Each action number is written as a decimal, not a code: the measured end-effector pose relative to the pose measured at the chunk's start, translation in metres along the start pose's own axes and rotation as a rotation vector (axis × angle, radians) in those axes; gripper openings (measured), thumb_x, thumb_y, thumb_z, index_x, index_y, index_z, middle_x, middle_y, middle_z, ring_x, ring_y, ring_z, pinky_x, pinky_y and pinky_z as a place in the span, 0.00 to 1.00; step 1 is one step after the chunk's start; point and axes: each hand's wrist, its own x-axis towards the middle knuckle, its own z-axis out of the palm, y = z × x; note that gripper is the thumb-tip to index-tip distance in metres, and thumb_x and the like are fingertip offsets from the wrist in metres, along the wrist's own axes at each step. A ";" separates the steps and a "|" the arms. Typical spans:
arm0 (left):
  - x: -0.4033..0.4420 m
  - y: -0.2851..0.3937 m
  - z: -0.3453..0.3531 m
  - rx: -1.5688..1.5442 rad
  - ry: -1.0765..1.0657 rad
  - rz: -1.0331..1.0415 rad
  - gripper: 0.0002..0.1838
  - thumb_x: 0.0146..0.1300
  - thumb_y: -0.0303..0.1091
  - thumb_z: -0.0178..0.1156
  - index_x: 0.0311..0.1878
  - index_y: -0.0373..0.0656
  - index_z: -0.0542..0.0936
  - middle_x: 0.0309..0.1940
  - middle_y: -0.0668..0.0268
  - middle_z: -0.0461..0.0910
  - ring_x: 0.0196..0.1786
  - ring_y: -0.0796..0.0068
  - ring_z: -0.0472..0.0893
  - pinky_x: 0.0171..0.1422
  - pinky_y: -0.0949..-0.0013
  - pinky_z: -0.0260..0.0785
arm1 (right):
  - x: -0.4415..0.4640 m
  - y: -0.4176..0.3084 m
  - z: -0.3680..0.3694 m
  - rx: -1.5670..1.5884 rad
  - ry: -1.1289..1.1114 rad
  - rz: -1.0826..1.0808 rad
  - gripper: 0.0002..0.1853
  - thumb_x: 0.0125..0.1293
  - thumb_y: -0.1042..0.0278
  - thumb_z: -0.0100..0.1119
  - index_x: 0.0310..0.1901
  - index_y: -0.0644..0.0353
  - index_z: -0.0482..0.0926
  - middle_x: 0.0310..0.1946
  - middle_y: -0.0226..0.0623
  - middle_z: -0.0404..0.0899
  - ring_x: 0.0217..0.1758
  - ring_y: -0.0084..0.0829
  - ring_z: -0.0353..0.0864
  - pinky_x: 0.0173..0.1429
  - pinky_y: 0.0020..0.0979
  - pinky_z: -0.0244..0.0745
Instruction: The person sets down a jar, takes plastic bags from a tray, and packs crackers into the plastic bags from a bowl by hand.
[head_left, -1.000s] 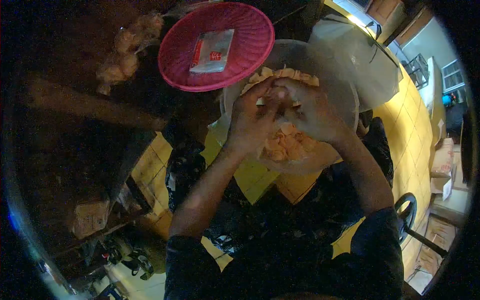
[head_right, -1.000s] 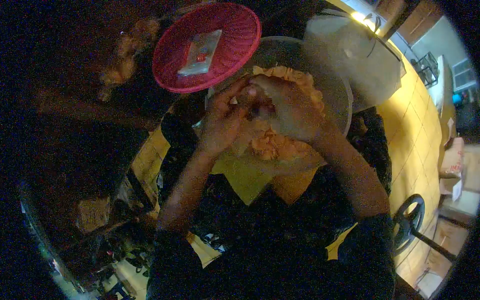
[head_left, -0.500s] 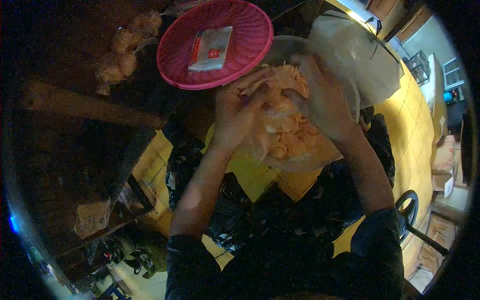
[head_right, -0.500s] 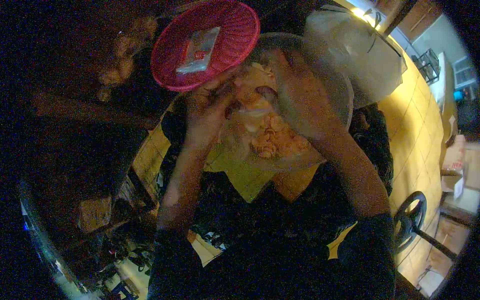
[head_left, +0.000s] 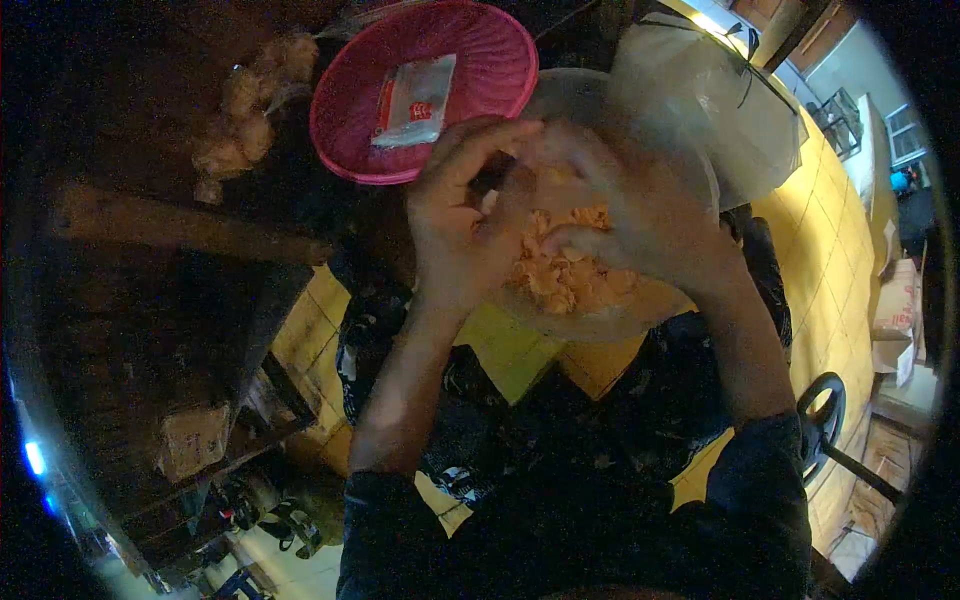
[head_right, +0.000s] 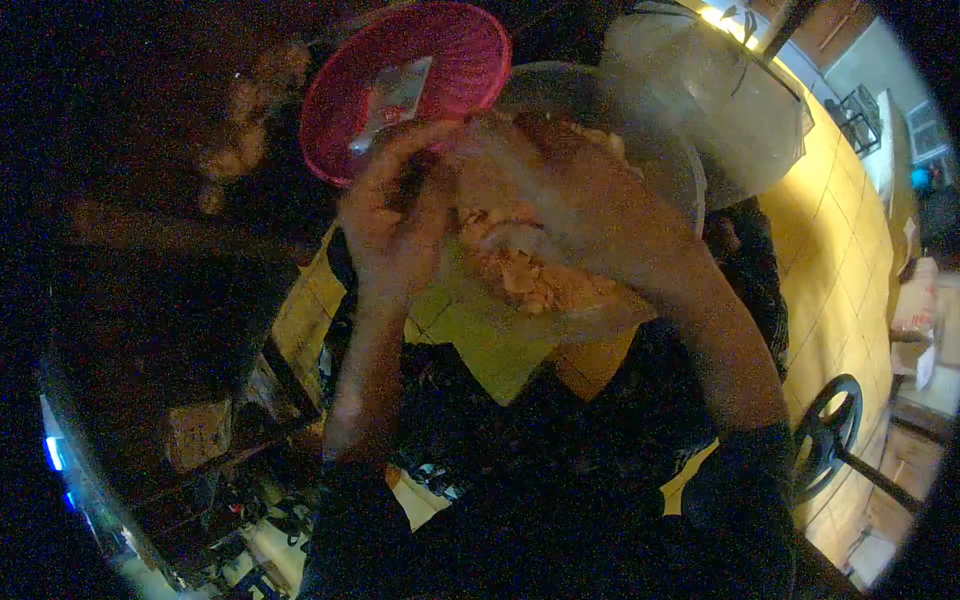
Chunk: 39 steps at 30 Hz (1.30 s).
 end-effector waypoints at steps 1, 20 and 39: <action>-0.002 -0.002 0.002 -0.043 -0.037 0.012 0.14 0.58 0.22 0.55 0.48 0.38 0.77 0.43 0.61 0.77 0.45 0.70 0.77 0.47 0.70 0.70 | -0.003 0.005 0.003 0.002 0.001 0.004 0.18 0.56 0.69 0.55 0.50 0.63 0.73 0.44 0.44 0.79 0.46 0.45 0.80 0.51 0.40 0.75; -0.024 -0.002 0.019 -0.428 -0.635 -0.868 0.10 0.58 0.34 0.60 0.39 0.38 0.78 0.34 0.66 0.80 0.38 0.79 0.78 0.44 0.70 0.72 | 0.005 0.043 -0.011 1.215 0.378 0.543 0.18 0.65 0.53 0.54 0.46 0.60 0.78 0.38 0.30 0.80 0.41 0.22 0.76 0.46 0.29 0.72; -0.030 -0.011 0.031 0.100 -0.400 -0.292 0.19 0.53 0.43 0.65 0.42 0.39 0.77 0.31 0.54 0.80 0.37 0.54 0.81 0.44 0.58 0.72 | -0.010 0.008 0.025 0.554 -0.029 0.493 0.25 0.65 0.45 0.51 0.48 0.61 0.76 0.42 0.42 0.79 0.49 0.36 0.77 0.56 0.38 0.69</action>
